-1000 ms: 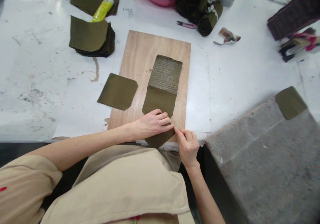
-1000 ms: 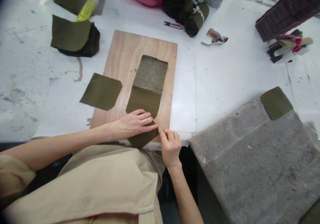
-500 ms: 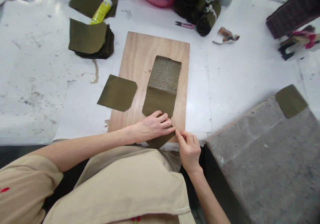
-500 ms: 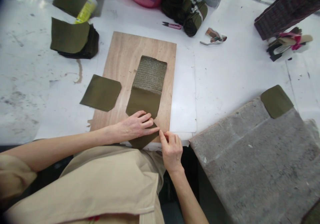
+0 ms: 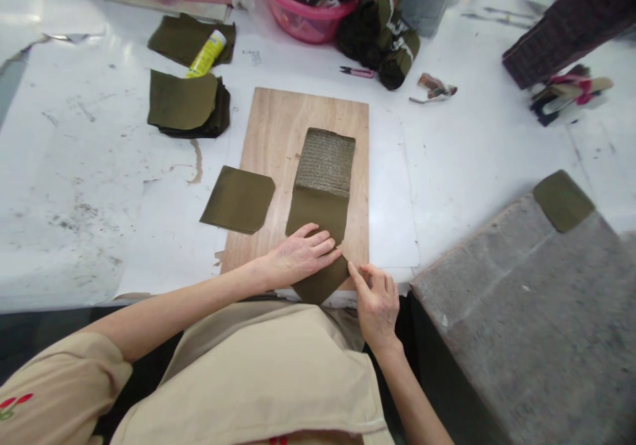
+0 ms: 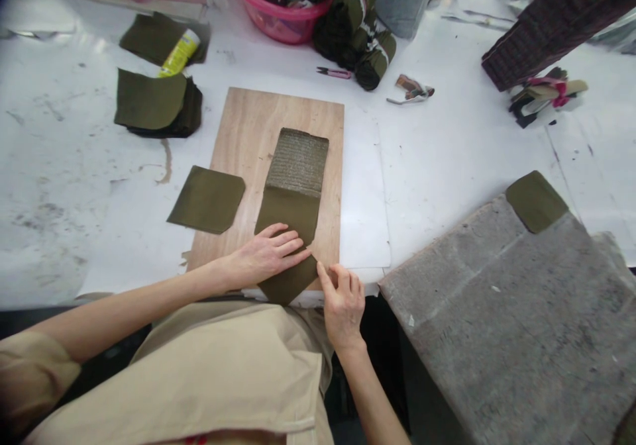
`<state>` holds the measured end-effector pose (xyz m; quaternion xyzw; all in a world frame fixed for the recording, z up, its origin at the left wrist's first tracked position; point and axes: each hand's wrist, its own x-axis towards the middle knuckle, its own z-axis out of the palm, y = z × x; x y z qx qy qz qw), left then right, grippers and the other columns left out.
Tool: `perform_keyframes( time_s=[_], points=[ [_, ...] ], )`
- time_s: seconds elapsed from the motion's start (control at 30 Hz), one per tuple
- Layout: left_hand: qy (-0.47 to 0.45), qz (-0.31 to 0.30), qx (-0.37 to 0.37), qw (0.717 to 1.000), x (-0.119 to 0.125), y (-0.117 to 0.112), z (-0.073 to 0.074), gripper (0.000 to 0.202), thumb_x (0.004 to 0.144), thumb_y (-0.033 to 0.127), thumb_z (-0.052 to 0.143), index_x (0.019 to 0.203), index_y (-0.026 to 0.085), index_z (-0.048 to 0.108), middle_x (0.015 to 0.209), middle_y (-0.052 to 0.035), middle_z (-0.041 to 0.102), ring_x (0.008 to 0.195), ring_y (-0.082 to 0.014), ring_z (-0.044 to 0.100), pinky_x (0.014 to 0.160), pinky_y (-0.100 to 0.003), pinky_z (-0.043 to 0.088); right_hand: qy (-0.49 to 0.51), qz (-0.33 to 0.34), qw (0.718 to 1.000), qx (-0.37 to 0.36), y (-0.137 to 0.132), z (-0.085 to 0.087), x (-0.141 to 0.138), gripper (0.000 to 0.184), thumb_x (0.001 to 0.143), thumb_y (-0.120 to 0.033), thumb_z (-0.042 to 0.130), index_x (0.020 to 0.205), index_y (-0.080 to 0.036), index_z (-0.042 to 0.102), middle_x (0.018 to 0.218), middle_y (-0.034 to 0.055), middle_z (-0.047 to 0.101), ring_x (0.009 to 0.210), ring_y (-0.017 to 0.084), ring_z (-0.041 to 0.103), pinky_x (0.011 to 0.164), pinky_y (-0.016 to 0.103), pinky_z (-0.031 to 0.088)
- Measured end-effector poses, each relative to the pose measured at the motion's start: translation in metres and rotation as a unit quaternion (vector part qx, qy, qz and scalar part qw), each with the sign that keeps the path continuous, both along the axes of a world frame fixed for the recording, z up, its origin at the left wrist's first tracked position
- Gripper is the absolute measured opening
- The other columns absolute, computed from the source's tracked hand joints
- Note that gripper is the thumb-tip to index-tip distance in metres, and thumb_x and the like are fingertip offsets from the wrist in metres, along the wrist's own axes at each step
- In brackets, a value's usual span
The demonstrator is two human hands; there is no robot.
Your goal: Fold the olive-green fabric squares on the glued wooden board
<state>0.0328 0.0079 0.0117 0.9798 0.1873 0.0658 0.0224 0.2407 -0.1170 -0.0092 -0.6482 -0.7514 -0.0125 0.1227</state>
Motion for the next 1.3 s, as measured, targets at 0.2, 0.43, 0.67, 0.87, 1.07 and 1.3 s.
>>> perform_keyframes(
  time_s=[0.2,0.43,0.67,0.87,1.07,1.3],
  points=[
    [0.012,0.094,0.025,0.995,-0.019,0.006,-0.003,0.03,0.093,0.011,0.05,0.122,0.013,0.056,0.118,-0.0109,0.059,0.114,-0.0241,0.052,0.101,-0.041,0.039,0.008,0.0,1.0,0.005,-0.006,0.01,0.008,0.033,0.092,-0.011,0.05,0.117,-0.025,0.066,0.107,0.0082,0.063,0.098,0.02,0.053,0.085,0.034,0.04],
    [-0.064,0.191,-0.017,0.979,-0.034,0.01,-0.006,0.016,0.093,0.025,0.056,0.104,0.015,0.064,0.103,-0.0088,0.06,0.107,-0.0242,0.054,0.092,-0.039,0.046,0.081,-0.035,0.996,-0.004,0.026,0.028,-0.011,0.024,0.095,-0.019,0.05,0.114,-0.02,0.064,0.101,0.0064,0.065,0.093,0.018,0.055,0.083,0.031,0.042],
    [-0.069,0.175,-0.065,0.98,-0.031,0.007,-0.006,0.012,0.093,0.025,0.056,0.099,0.016,0.062,0.103,-0.0075,0.058,0.107,-0.0232,0.053,0.093,-0.039,0.046,0.087,-0.095,0.984,-0.122,0.064,0.021,-0.042,0.012,0.09,-0.033,0.06,0.09,-0.021,0.06,0.084,0.0029,0.065,0.079,0.019,0.058,0.066,0.029,0.039],
    [-0.074,0.144,-0.07,0.984,-0.023,0.007,0.003,0.028,0.093,0.017,0.055,0.121,0.017,0.055,0.123,-0.0103,0.053,0.124,-0.0255,0.044,0.102,-0.039,0.039,0.118,-0.066,0.975,-0.177,0.072,0.026,-0.039,0.012,0.085,-0.025,0.063,0.077,-0.023,0.055,0.079,-0.0003,0.063,0.08,0.019,0.058,0.065,0.028,0.039],
    [-0.067,0.067,-0.088,0.992,-0.004,0.009,0.009,0.007,0.094,0.023,0.056,0.095,0.018,0.061,0.091,-0.003,0.061,0.095,-0.0184,0.055,0.09,-0.034,0.04,0.215,-0.035,0.96,-0.173,0.068,0.022,-0.036,0.016,0.088,-0.033,0.055,0.076,-0.023,0.051,0.069,-0.0039,0.061,0.061,0.013,0.057,0.056,0.024,0.041],
    [-0.082,0.111,-0.135,0.981,-0.028,0.016,0.01,0.015,0.095,0.029,0.056,0.087,0.019,0.064,0.078,0.0,0.061,0.079,-0.0143,0.057,0.072,-0.027,0.04,0.323,-0.019,0.937,-0.133,0.081,0.027,-0.02,0.033,0.082,-0.057,0.058,0.076,-0.025,0.066,0.071,-0.003,0.07,0.062,0.014,0.066,0.061,0.021,0.051]
  ],
)
